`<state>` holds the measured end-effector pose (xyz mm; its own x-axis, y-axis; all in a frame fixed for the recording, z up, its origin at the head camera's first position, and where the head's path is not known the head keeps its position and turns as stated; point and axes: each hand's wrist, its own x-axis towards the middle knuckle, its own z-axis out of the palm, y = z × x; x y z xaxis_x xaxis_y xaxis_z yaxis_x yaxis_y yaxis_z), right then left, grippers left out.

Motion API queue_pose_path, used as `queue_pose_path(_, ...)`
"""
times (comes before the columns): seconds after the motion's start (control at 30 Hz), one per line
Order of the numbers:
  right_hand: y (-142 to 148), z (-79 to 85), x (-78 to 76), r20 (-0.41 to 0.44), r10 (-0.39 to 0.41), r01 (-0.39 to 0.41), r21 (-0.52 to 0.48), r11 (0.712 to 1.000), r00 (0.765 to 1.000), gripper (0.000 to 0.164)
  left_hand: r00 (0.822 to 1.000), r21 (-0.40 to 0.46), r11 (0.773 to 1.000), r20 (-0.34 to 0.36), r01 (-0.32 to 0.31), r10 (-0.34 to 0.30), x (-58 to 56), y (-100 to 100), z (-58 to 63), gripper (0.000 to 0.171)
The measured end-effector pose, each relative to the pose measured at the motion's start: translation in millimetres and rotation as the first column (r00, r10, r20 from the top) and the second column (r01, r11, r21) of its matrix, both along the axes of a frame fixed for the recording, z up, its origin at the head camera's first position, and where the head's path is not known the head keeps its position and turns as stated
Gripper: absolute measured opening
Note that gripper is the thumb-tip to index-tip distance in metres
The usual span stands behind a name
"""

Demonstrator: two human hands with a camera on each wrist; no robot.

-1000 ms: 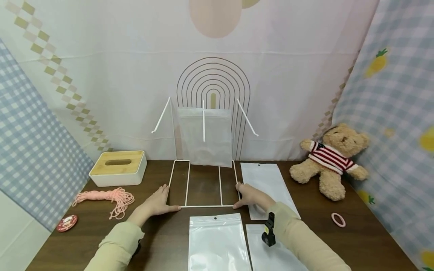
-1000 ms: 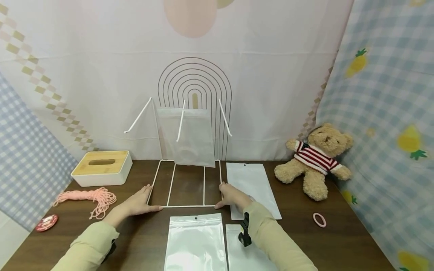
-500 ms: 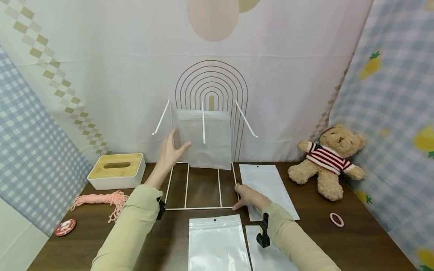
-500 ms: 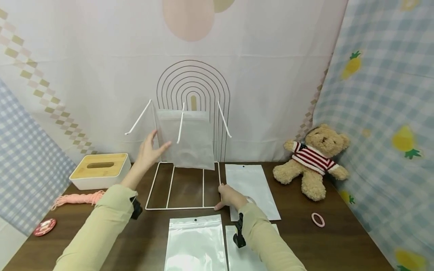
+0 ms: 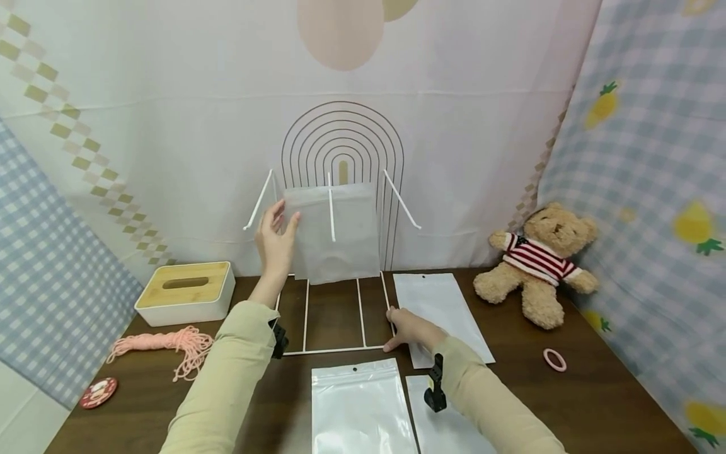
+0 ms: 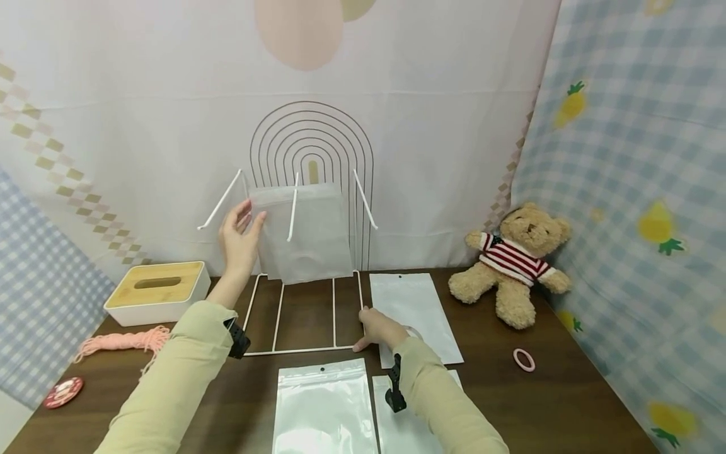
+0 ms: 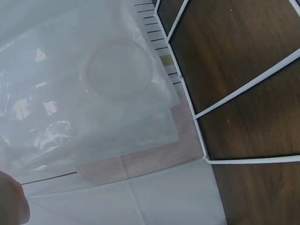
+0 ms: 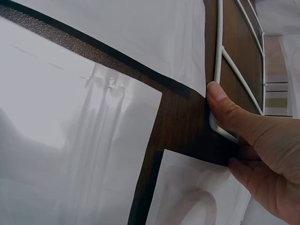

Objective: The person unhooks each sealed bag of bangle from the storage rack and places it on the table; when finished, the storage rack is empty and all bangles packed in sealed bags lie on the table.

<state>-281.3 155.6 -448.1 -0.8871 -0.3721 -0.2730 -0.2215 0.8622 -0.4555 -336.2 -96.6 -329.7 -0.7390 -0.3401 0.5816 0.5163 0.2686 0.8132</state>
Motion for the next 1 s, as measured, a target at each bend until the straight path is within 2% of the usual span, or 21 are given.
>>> queue_pose_path(0.13, 0.6, 1.4, -0.9, -0.002, 0.007, -0.007, 0.017, 1.0, 1.0, 0.083, 0.998, 0.052, 0.999, -0.068, 0.0, 0.003, 0.7, -0.6, 0.8, 0.035)
queue_pose_path(0.23, 1.2, 1.9, -0.7, 0.002, 0.005, -0.005, 0.021, 1.0, 1.0, 0.084, 0.998, 0.064, 0.998, -0.069, 0.011, -0.007, 0.0, 0.0, 3.8, 0.035)
queue_pose_path(0.47, 0.4, 2.5, 0.8, 0.001, 0.003, -0.004, 0.018, 1.0, 1.0, 0.083, 0.998, 0.078, 0.995, -0.035, 0.064, -0.061, -0.7, 2.3, 5.6, 0.047)
queue_pose_path(0.6, 0.9, 2.7, 1.5, 0.005, 0.001, -0.001, 0.022, 1.0, 1.0, 0.083, 0.996, 0.024, 0.997, -0.051, 0.079, -0.077, -3.3, 5.3, -0.1, 0.057)
queue_pose_path(0.7, 1.4, 2.7, 1.6, 0.012, -0.011, 0.01, 0.021, 1.0, 1.0, 0.083, 0.991, -0.022, 0.997, -0.105, 0.079, -0.081, -5.9, 8.7, -5.4, 0.061)
queue_pose_path(0.8, 1.6, 2.1, 1.1, 0.013, -0.015, 0.015, 0.022, 1.0, 1.0, 0.083, 0.979, -0.039, 0.998, -0.193, 0.055, -0.061, -7.3, 11.4, -10.6, 0.06)
queue_pose_path(1.0, 1.5, 1.6, 1.7, -0.007, 0.018, -0.018, 0.037, 0.999, 1.0, 0.082, 0.934, -0.032, 0.998, -0.356, -0.047, 0.032, -5.6, 13.5, -18.8, 0.047)
